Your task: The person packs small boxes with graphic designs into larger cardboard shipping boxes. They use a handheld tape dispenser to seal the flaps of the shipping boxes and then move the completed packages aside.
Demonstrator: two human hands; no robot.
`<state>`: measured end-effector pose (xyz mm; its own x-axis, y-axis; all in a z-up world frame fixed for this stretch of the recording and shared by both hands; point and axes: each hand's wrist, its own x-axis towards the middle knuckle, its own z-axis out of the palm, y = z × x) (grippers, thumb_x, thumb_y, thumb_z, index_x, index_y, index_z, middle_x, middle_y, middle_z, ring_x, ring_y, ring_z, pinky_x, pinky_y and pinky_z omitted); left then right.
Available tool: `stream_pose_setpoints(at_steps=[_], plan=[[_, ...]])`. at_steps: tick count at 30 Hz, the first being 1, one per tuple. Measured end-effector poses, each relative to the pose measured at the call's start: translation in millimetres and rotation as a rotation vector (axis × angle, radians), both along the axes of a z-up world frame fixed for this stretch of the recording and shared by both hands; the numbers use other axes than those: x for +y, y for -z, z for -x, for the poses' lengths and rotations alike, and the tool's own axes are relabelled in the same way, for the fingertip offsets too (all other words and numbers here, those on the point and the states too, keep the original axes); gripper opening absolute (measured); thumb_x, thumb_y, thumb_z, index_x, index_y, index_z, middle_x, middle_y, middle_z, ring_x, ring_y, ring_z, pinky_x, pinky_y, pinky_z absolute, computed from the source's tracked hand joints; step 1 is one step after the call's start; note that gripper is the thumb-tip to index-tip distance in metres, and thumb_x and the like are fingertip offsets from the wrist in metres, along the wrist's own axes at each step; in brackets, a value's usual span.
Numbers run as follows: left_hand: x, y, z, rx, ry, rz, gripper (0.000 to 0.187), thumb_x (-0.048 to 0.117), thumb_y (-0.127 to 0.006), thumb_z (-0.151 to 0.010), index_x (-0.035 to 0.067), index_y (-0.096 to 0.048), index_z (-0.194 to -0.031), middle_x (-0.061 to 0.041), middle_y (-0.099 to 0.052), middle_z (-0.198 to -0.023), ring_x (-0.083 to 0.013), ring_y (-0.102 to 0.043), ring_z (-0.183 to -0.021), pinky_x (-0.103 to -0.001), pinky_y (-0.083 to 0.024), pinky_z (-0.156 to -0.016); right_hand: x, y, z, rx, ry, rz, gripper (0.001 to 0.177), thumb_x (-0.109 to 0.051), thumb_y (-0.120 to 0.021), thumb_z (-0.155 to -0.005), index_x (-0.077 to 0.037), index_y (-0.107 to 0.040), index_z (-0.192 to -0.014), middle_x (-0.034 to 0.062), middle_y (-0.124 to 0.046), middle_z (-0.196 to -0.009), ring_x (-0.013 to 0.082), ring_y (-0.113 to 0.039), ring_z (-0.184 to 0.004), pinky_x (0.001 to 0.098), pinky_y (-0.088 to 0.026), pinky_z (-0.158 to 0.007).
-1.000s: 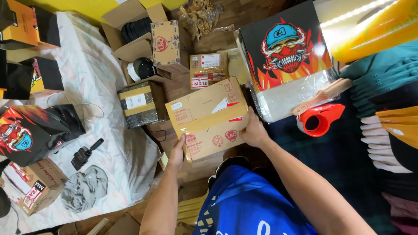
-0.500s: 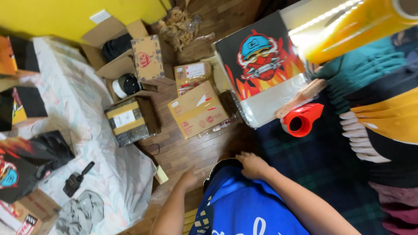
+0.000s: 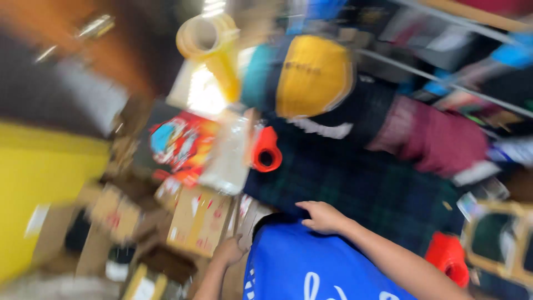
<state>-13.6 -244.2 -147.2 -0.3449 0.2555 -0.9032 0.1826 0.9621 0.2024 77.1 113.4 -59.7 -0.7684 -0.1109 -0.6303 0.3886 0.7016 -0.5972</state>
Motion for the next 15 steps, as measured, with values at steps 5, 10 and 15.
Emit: stream_pose_setpoints(at_steps=[5, 10, 15], plan=[[115, -61, 49, 0.025, 0.281, -0.232, 0.032, 0.044, -0.066, -0.085, 0.027, -0.078, -0.11, 0.002, -0.08, -0.097, -0.0152, -0.075, -0.094, -0.029, -0.054, -0.086, 29, -47, -56, -0.062, 0.375, 0.019, 0.068, -0.028, -0.063, -0.088, -0.016, -0.044, -0.153, 0.0123, -0.049, -0.153, 0.0313, -0.049, -0.139, 0.04, -0.041, -0.113], [247, -99, 49, 0.112, 0.718, -0.324, 0.034, 0.04, -0.066, -0.083, 0.029, -0.074, -0.113, 0.001, -0.079, -0.093, -0.0226, -0.074, -0.098, -0.037, -0.054, -0.083, 32, -30, -144, 0.011, 0.815, 0.009, 0.066, -0.026, -0.064, -0.088, -0.015, -0.047, -0.151, 0.0106, -0.053, -0.15, 0.028, -0.055, -0.134, 0.0391, -0.043, -0.11], [353, -170, -6, 0.027, 0.96, -0.299, 0.05, 0.037, -0.061, -0.095, 0.025, -0.057, -0.143, 0.002, -0.072, -0.121, -0.0216, -0.069, -0.113, -0.039, -0.054, -0.096, -2, -31, -223, -0.011, 1.463, 0.119, 0.056, -0.021, -0.064, -0.09, -0.018, -0.053, -0.145, 0.0059, -0.067, -0.139, 0.0191, -0.066, -0.127, 0.0312, -0.048, -0.112]])
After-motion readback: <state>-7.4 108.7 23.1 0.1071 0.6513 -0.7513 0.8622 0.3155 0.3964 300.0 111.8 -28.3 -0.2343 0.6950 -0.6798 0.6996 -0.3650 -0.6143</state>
